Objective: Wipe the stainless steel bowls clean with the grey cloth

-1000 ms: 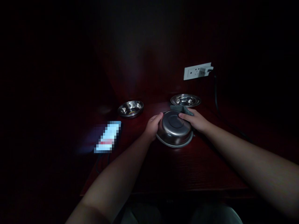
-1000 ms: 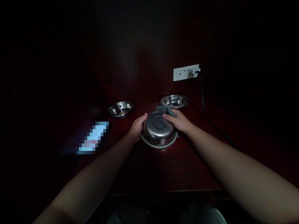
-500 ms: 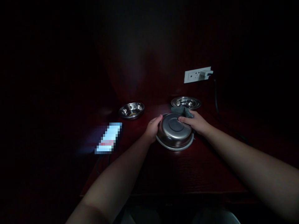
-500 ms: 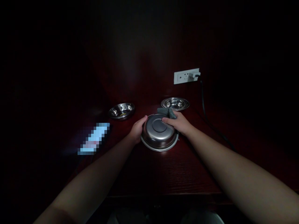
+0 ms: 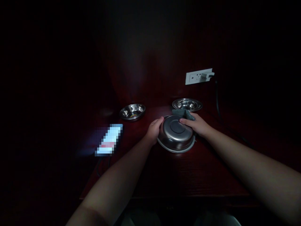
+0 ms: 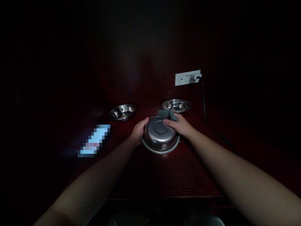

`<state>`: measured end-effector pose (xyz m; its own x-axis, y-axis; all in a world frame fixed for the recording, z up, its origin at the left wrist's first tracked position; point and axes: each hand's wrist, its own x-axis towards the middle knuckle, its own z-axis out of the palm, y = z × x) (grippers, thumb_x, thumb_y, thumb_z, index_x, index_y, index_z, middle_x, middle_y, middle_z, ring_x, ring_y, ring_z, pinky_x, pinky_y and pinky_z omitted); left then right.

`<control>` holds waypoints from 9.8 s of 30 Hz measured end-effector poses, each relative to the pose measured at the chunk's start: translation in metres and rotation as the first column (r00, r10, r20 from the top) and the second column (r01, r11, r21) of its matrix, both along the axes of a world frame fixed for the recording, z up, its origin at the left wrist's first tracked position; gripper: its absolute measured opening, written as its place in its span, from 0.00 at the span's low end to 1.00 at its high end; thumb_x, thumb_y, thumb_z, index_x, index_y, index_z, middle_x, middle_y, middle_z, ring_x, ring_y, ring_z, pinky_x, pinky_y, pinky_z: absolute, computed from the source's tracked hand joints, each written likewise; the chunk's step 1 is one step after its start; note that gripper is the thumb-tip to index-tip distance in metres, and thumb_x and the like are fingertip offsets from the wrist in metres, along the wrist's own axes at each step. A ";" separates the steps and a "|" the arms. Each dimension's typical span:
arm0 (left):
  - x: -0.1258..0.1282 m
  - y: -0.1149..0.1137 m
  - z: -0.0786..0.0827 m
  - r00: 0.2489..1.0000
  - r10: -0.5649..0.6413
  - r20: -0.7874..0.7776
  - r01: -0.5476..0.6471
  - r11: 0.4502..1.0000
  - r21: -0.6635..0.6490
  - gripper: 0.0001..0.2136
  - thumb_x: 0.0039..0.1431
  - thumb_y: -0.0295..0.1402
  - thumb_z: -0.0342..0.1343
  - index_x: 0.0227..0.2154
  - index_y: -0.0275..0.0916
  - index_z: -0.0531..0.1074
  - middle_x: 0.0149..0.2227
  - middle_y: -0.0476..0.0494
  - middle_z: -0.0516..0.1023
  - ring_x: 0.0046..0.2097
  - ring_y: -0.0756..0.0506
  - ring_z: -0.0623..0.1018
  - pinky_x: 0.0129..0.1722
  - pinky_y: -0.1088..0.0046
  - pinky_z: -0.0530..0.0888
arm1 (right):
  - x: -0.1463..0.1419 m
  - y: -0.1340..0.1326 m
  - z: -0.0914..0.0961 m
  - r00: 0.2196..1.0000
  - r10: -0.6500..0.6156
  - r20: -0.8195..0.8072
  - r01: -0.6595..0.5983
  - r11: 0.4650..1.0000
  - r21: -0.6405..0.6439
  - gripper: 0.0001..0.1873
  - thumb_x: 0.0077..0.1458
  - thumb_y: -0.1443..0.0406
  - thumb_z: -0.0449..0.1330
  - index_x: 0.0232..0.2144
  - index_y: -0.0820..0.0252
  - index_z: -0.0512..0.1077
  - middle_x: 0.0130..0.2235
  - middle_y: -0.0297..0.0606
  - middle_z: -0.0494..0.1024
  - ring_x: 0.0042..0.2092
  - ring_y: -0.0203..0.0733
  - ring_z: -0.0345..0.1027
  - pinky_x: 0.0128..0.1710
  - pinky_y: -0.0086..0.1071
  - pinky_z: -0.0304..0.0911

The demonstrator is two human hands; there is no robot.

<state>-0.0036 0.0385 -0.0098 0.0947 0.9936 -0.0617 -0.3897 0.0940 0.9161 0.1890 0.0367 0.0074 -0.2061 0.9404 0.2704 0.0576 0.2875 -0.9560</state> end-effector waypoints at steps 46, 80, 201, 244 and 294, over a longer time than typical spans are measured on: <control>0.004 -0.007 0.009 0.961 -0.098 0.258 0.146 0.974 -0.175 0.12 0.56 0.37 0.53 0.37 0.36 0.74 0.39 0.39 0.79 0.47 0.41 0.75 0.52 0.60 0.68 | 0.004 0.001 -0.001 0.995 -0.087 -0.048 0.089 0.995 0.039 0.20 0.40 0.56 0.67 0.37 0.58 0.74 0.37 0.37 0.79 0.38 0.46 0.73 0.43 0.42 0.66; 0.001 -0.010 0.007 0.959 -0.201 0.198 0.200 0.979 0.024 0.20 0.49 0.31 0.59 0.47 0.35 0.69 0.41 0.38 0.78 0.44 0.41 0.77 0.50 0.61 0.69 | 0.001 0.006 -0.006 0.985 -0.141 -0.101 0.140 0.990 -0.012 0.19 0.40 0.57 0.67 0.36 0.59 0.74 0.37 0.37 0.80 0.37 0.45 0.73 0.44 0.41 0.66; -0.001 -0.008 0.005 0.969 -0.120 0.216 0.127 0.992 -0.020 0.09 0.54 0.30 0.57 0.36 0.32 0.72 0.34 0.39 0.79 0.37 0.46 0.79 0.46 0.64 0.73 | -0.005 0.012 -0.012 0.921 -0.362 -0.143 0.349 0.931 -0.110 0.17 0.43 0.55 0.64 0.33 0.61 0.74 0.34 0.38 0.80 0.34 0.43 0.73 0.38 0.36 0.66; -0.002 -0.011 0.003 0.954 -0.220 0.204 0.230 0.973 -0.023 0.13 0.55 0.32 0.55 0.44 0.38 0.68 0.37 0.41 0.78 0.36 0.45 0.78 0.42 0.62 0.74 | -0.003 0.012 -0.008 0.893 -0.395 -0.215 0.391 0.918 -0.064 0.16 0.42 0.57 0.65 0.33 0.61 0.75 0.31 0.36 0.79 0.33 0.43 0.72 0.36 0.35 0.66; 0.008 -0.008 0.005 0.986 0.023 0.165 -0.004 0.993 -0.115 0.11 0.52 0.37 0.58 0.34 0.34 0.74 0.33 0.39 0.80 0.40 0.43 0.78 0.46 0.63 0.72 | 0.000 0.009 -0.009 0.986 -0.159 -0.050 0.159 0.987 0.007 0.15 0.46 0.54 0.61 0.32 0.58 0.74 0.30 0.34 0.77 0.32 0.41 0.71 0.38 0.36 0.65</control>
<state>0.0048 0.0309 -0.0046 0.0994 0.9822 -0.1593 -0.5374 0.1877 0.8222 0.1886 0.0456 -0.0017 -0.0405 0.9570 0.2872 0.0568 0.2892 -0.9556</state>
